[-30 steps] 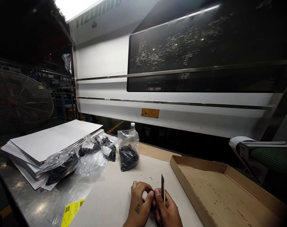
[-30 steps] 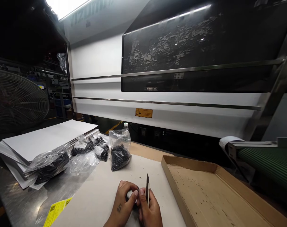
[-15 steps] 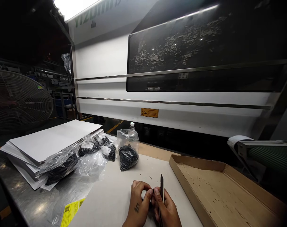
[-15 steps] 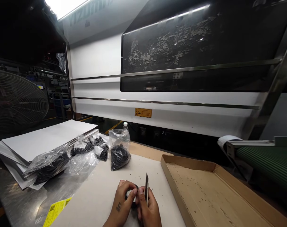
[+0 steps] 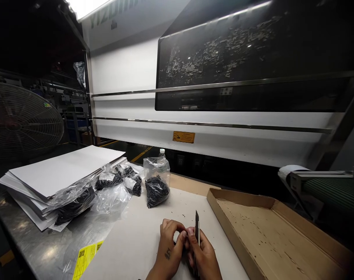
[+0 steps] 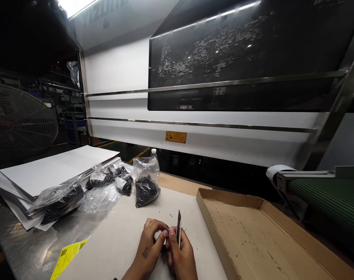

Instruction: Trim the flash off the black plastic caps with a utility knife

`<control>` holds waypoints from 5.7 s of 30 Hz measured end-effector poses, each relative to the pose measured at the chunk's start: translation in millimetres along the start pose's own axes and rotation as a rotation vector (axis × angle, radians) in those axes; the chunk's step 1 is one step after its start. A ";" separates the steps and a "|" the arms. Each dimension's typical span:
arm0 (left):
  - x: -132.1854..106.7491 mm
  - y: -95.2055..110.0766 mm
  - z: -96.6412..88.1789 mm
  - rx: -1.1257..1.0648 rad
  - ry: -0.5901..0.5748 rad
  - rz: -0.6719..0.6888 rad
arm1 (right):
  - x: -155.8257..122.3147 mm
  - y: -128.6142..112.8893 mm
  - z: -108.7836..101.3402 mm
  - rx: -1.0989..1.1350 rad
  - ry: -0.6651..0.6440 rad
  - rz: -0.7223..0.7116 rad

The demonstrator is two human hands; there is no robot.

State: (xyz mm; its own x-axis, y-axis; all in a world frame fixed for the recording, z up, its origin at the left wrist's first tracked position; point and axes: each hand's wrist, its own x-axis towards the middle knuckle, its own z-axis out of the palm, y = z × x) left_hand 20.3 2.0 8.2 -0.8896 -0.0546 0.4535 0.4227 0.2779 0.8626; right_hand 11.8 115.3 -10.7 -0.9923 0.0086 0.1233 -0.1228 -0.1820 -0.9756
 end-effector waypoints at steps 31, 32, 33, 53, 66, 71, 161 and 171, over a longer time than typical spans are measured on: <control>-0.5 -4.8 2.3 0.081 0.002 -0.073 | -1.2 -0.1 2.5 0.039 -0.014 -0.001; -0.4 -5.4 2.4 0.084 0.002 -0.072 | -1.1 0.4 2.3 0.040 -0.015 -0.005; -0.3 -6.1 2.6 0.087 0.003 -0.072 | -1.0 0.9 2.1 0.041 -0.013 -0.009; 0.6 -1.8 0.9 0.039 0.000 -0.048 | -1.4 -0.1 -1.7 -0.029 -0.016 -0.001; 0.4 -3.8 0.8 0.059 0.016 -0.034 | 0.0 4.4 -4.4 -0.079 -0.018 0.023; 0.7 -4.3 0.9 0.055 0.018 -0.043 | 1.0 6.6 -5.7 -0.086 -0.030 0.017; 251.4 17.9 -124.6 0.718 0.172 0.187 | 7.2 26.2 -8.0 -0.253 0.233 -0.192; 84.7 -37.2 -114.6 0.474 0.156 -0.008 | -7.9 0.6 -18.0 -0.666 0.239 -0.168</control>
State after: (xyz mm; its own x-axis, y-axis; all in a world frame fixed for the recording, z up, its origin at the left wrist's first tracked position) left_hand -50.9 -122.8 40.3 -0.8408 -0.1908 0.5065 0.2585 0.6806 0.6856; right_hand 19.3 132.8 -15.5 -0.9258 0.2124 0.3127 -0.1809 0.4775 -0.8598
